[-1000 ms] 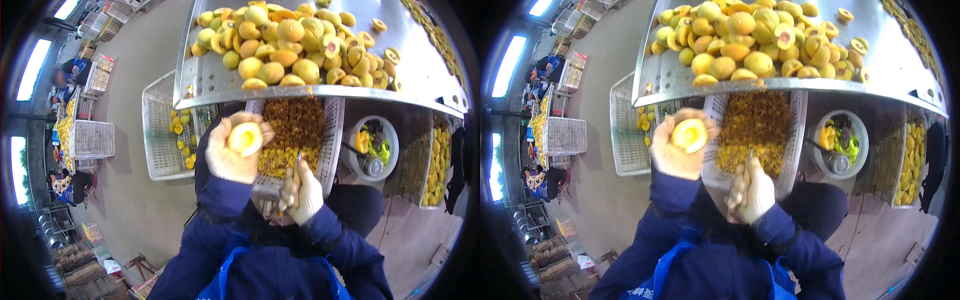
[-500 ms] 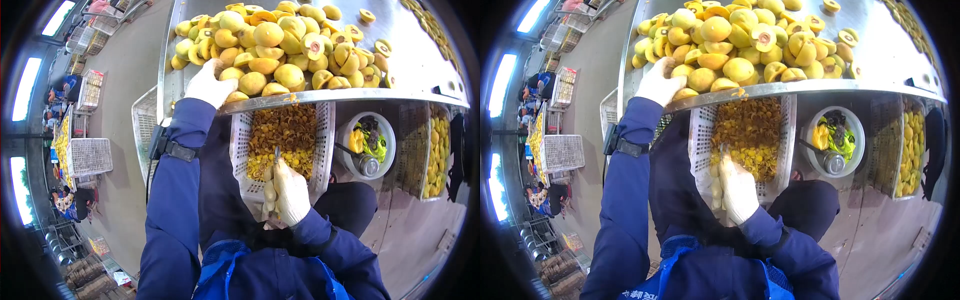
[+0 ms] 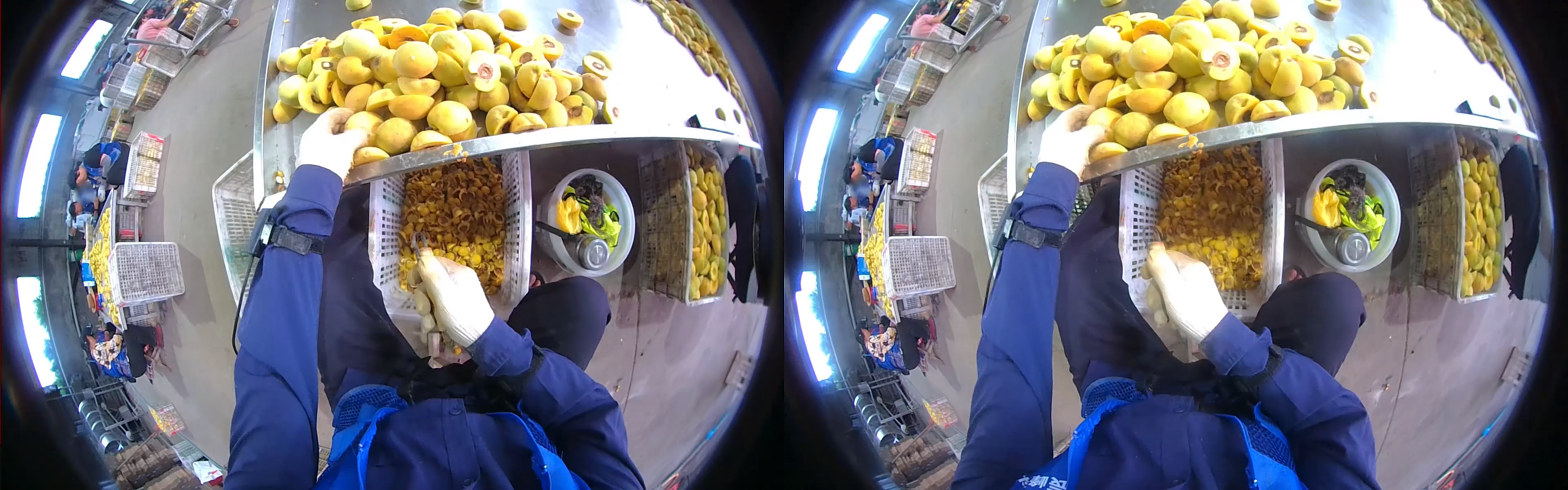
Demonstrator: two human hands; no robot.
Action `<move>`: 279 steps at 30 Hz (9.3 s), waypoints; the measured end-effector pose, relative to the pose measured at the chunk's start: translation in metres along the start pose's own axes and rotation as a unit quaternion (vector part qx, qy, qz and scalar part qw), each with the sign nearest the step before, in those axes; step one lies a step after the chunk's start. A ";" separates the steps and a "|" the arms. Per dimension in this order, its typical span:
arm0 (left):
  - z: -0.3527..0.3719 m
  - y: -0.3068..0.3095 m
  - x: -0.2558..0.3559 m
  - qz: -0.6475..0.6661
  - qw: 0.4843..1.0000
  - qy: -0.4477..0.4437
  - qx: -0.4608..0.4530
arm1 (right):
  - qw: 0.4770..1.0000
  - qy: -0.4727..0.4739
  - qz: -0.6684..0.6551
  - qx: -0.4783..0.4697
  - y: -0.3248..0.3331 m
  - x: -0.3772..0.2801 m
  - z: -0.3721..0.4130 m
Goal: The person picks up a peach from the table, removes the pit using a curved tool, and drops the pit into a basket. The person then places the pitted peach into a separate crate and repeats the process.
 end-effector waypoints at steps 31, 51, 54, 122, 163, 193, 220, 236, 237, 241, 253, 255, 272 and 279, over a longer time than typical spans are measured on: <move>-0.018 0.060 -0.033 0.361 0.925 0.105 0.059 | 0.966 0.183 0.166 0.081 0.019 -0.039 0.004; 0.170 -0.062 0.046 0.504 0.861 0.069 0.015 | 0.868 0.377 0.314 0.080 -0.009 -0.061 0.037; 0.174 -0.063 0.044 0.479 0.875 0.058 0.043 | 0.872 0.356 0.323 0.094 -0.006 -0.055 0.036; 0.183 -0.083 0.028 0.644 0.751 0.145 -0.007 | 0.828 0.006 -0.405 -0.388 -0.012 -0.015 0.037; 0.166 -0.073 0.069 0.516 0.851 0.071 -0.063 | 0.892 0.349 0.267 0.106 -0.005 -0.067 0.037; 0.050 0.064 0.050 -0.325 0.945 -0.013 -0.041 | 0.966 -0.021 -0.250 -0.065 0.002 -0.007 -0.003; 0.172 -0.063 0.065 0.469 0.882 0.046 0.011 | 0.871 0.395 0.184 0.224 0.009 -0.078 0.049; 0.182 -0.087 0.041 0.549 0.822 0.144 0.036 | 0.900 0.317 0.265 0.138 0.026 -0.050 0.044; 0.184 -0.086 0.041 0.555 0.818 0.147 0.013 | 0.868 0.369 0.308 0.128 0.018 -0.057 0.050; 0.188 -0.087 0.039 0.561 0.815 0.146 -0.003 | 0.854 0.377 0.341 0.113 0.008 -0.055 0.044; 0.194 -0.088 0.040 0.539 0.833 0.116 0.043 | 0.863 0.321 0.358 0.156 0.010 -0.046 0.037; 0.196 -0.087 0.043 0.521 0.845 0.105 0.056 | 0.865 0.320 0.357 0.145 0.008 -0.046 0.037; 0.198 -0.082 0.070 0.234 0.967 0.018 0.101 | 0.904 0.286 0.305 0.091 0.009 -0.034 0.024; 0.180 -0.087 0.062 0.391 0.908 0.141 -0.046 | 0.986 0.030 0.033 -0.158 0.015 -0.046 0.039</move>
Point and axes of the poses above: each hand's wrist, its own z-axis away from the middle knuckle, its own y-axis out of the back of the hand, x = y × z, the point moved 6 cm from there along -z, towards the middle knuckle, and after that the axes turned 4 degrees about -y, right-handed, at the moved point
